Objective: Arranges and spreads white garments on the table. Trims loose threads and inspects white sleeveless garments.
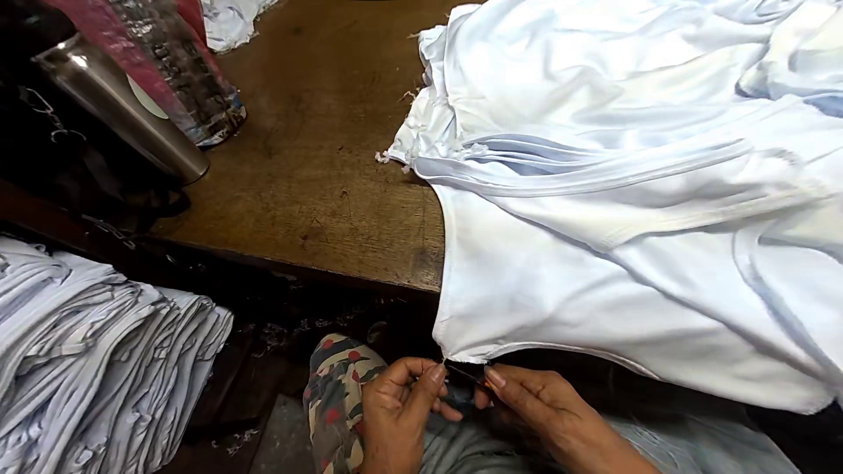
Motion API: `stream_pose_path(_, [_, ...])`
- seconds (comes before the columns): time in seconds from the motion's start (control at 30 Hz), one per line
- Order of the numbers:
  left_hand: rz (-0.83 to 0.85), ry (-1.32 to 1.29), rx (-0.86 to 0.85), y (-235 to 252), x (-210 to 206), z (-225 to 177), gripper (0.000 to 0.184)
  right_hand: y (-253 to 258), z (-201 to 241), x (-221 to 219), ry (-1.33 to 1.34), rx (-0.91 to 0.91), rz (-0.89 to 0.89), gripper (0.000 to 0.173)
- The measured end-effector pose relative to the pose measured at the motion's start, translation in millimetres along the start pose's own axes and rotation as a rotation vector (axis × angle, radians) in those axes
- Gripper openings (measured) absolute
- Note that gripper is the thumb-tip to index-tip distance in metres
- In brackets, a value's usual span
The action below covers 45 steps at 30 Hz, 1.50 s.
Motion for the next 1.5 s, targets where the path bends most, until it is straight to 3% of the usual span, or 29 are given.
stream_pose_path(0.27, [0.022,-0.007,-0.028,-3,-1,0,0.01,8,1,-8,0.0,0.028,-0.041,0.038])
stream_pose_path(0.37, [0.049,0.003,-0.029,-3,0,2,0.009,9,-4,-6,-0.132,0.073,-0.084,0.04])
stream_pose_path(0.5, [0.068,0.163,0.018,4,3,10,0.008,1,-2,2,-0.089,0.09,-0.041,0.04])
stream_pose_path(0.6, [0.069,0.237,0.067,18,4,15,0.05,-18,16,9,-0.05,0.139,0.031,0.04])
stream_pose_path(0.67, [0.051,0.138,0.077,26,-1,10,0.059,-27,29,15,-0.169,0.229,0.011,0.035])
stream_pose_path(0.73, [0.027,0.022,0.068,31,-10,2,0.053,-29,42,19,-0.321,0.308,-0.058,0.03])
stream_pose_path(0.9, [-0.143,-0.076,0.008,36,-23,-14,0.017,-4,62,21,-0.449,0.588,-0.166,0.02])
stream_pose_path(1.1, [-0.07,-0.085,-0.093,27,-24,-30,0.02,30,84,0,-0.399,0.699,-0.088,0.03])
stream_pose_path(1.2, [-0.033,-0.072,-0.16,25,-24,-33,0.016,41,87,-8,-0.428,0.746,-0.092,0.018])
stream_pose_path(1.3, [-0.023,-0.137,-0.102,24,-24,-33,0.016,45,89,-11,-0.545,0.847,-0.133,0.006])
stream_pose_path(1.4, [-0.033,-0.197,-0.025,23,-22,-32,0.017,35,89,-11,-0.722,0.902,-0.017,0.017])
stream_pose_path(1.5, [-0.001,-0.241,0.023,23,-21,-29,0.018,1,85,-17,-0.726,0.712,0.373,0.024])
Point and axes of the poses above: each hand's wrist, its own y-axis towards the middle knuckle, its own x-axis out of the back of the hand, z = x × y, the point moved 3 cm from there along y, towards the middle knuckle, and after that the axes turned 11 degrees about y, right-handed, at the moved point
